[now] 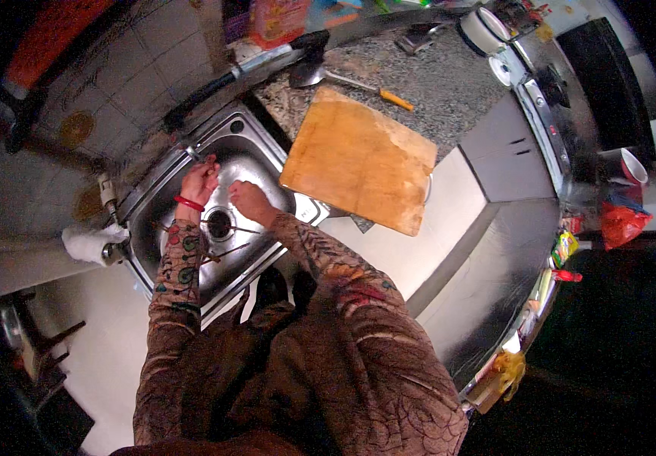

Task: The person touches a pan on the stove, washes raw meat in a bowl under a faucet, transfers the meat into a pot, and rinses a metal bowl and a wooden cutting board by hand. They peel small items and place them in a bowl before rinsing their hands at the sink.

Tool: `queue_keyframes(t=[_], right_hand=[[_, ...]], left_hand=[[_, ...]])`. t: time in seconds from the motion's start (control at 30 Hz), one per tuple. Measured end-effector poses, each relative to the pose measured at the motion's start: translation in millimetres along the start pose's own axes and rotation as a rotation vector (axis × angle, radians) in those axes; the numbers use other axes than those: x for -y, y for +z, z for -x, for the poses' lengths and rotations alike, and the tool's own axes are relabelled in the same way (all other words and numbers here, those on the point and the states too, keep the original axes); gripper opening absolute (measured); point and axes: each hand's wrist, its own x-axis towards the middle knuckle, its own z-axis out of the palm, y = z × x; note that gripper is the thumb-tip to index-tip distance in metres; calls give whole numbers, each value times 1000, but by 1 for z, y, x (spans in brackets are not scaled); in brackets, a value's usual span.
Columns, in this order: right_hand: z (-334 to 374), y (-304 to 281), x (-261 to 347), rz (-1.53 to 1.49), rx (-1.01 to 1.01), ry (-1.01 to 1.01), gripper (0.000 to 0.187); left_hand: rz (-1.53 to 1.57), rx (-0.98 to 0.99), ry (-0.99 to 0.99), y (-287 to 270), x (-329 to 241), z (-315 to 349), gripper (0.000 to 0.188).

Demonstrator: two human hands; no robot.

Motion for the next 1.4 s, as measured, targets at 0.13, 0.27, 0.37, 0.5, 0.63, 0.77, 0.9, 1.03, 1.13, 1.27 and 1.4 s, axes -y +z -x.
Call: queue_keyframes(t=[0.13, 0.27, 0.37, 0.5, 0.63, 0.77, 0.9, 1.03, 1.13, 1.27, 1.4], right_hand=[[-18, -30, 31, -206, -206, 73, 19], [-41, -58, 88, -165, -295, -97, 30], [-49, -58, 127, -12, -295, -192, 35], [-41, -41, 136, 259, -288, -343, 38], [-34, -39, 144, 118, -74, -128, 55], [-3, -70, 132, 48, 28, -170, 54], [40, -79, 67, 184, 131, -83, 40], [92, -115, 12, 186, 196, -114, 28], [130, -145, -37, 164, 13, -244, 18], [180, -213, -84, 104, -89, -223, 17], [230, -282, -132, 41, -173, -176, 16]], left_hand=[[-60, 77, 75, -6, -3, 15, 18], [-149, 5, 73, 0, -9, 35, 21], [-309, -158, 110, -15, -6, 43, 23], [-501, -202, 245, -44, 11, 57, 15], [-1201, -374, 443, -8, 14, 79, 30], [-1596, -388, 520, -25, 28, 83, 22], [-1923, -397, 945, -30, 43, 85, 10], [-1137, -232, 487, 1, 77, 89, 6], [-969, -213, 359, 63, 119, 94, 9], [-739, -141, 243, 144, 190, 93, 14], [-746, -158, 227, 226, 251, 94, 11]])
